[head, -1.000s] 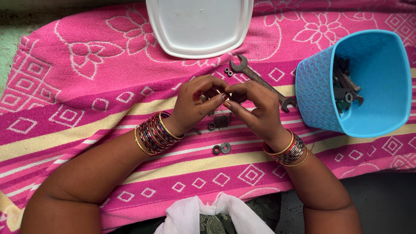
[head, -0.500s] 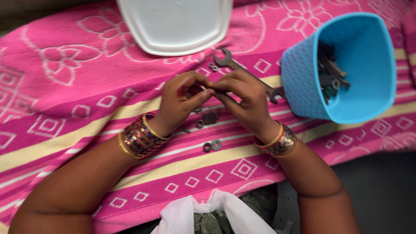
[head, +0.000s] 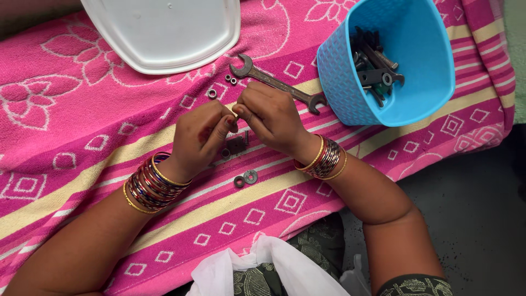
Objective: The person sits on a patterned cloth and assembles small metal hardware components by hand. They pick up bolts, washers, and nuts, threading them together and occasionally placing the assembled pieces into a blue basket.
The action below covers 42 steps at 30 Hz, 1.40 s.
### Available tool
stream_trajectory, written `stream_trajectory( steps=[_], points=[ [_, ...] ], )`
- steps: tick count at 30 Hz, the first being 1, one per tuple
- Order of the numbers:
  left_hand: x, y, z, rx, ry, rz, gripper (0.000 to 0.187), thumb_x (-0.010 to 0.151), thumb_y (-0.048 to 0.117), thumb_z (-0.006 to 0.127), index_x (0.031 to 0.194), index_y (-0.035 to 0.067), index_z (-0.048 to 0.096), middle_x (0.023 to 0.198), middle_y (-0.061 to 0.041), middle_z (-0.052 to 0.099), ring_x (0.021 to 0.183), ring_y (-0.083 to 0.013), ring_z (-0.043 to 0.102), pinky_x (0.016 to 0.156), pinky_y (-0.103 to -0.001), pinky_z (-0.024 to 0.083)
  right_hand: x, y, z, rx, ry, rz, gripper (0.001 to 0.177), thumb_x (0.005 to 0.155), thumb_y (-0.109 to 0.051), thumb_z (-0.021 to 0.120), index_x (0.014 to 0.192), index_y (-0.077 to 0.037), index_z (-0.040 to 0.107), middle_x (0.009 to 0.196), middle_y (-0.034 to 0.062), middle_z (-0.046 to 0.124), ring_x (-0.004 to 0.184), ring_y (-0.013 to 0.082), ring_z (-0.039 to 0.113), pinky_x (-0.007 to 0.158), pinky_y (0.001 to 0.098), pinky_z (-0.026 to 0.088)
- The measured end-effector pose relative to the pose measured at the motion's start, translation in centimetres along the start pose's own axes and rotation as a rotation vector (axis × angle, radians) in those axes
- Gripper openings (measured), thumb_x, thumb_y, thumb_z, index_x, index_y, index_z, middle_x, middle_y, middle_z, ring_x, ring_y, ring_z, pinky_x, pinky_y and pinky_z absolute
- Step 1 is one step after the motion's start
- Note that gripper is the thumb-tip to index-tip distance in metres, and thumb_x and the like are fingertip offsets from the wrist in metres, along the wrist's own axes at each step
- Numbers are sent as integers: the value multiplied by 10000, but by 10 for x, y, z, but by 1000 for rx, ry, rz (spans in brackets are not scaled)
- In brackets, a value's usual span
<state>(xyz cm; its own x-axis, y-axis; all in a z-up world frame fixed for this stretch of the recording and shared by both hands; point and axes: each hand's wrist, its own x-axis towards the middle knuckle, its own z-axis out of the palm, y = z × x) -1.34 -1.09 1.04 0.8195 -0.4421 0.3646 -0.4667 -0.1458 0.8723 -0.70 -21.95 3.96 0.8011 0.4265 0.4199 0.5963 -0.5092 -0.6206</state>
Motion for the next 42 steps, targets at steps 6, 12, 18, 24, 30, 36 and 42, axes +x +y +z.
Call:
stream_trajectory(
  steps=[6, 12, 18, 24, 30, 36, 42],
  points=[
    [2, 2, -2, 104, -75, 76, 212, 1000, 211, 671, 955, 8, 635, 787, -115, 565, 655, -247, 549, 614, -361, 430, -6, 11, 9, 44, -26, -14, 335, 1027, -206, 687, 770, -14, 590, 693, 136, 516, 632, 301, 546, 607, 429, 407],
    [-1, 2, -2, -46, -18, -42, 161, 1016, 177, 626, 1009, 18, 652, 817, -67, 632, 660, -162, 613, 603, -304, 462, -3, 12, 2, 242, -70, 18, 244, 993, -211, 719, 835, -34, 664, 708, 70, 618, 621, 196, 623, 579, 355, 454],
    [-5, -1, -2, -101, 40, -1, 268, 1087, 222, 562, 939, 23, 663, 782, -53, 625, 669, -128, 595, 626, -282, 455, -2, 2, -4, 281, -114, 3, 152, 1004, -181, 699, 954, -38, 707, 813, 66, 674, 713, 177, 681, 633, 329, 511],
    [1, -2, -2, -128, 69, -67, 259, 1037, 231, 625, 959, -14, 658, 810, -68, 672, 712, -118, 678, 635, -261, 511, 4, -13, -17, 7, 134, -166, 119, 940, -88, 765, 1029, -35, 707, 942, 110, 688, 852, 247, 700, 729, 363, 563],
    [4, 0, -3, -58, 61, -56, 221, 1004, 195, 661, 922, -9, 676, 771, -62, 679, 690, -121, 684, 637, -274, 508, 1, -30, -67, -411, 542, -158, 212, 829, 47, 813, 1005, -46, 739, 942, 96, 709, 836, 235, 701, 714, 372, 529],
    [5, 2, -3, -91, 68, -92, 192, 981, 177, 682, 940, -10, 694, 783, -68, 689, 694, -120, 681, 623, -272, 519, -7, -20, -119, -567, 485, 178, 158, 914, 52, 733, 1033, -46, 773, 967, 127, 695, 833, 272, 687, 713, 385, 537],
    [6, 0, -4, -101, 83, -106, 182, 977, 179, 679, 936, 4, 705, 768, -54, 692, 681, -114, 675, 617, -265, 508, -13, 6, -123, -645, 332, 275, 141, 900, 45, 665, 958, -35, 766, 973, 126, 716, 860, 312, 698, 751, 420, 557]
  ],
)
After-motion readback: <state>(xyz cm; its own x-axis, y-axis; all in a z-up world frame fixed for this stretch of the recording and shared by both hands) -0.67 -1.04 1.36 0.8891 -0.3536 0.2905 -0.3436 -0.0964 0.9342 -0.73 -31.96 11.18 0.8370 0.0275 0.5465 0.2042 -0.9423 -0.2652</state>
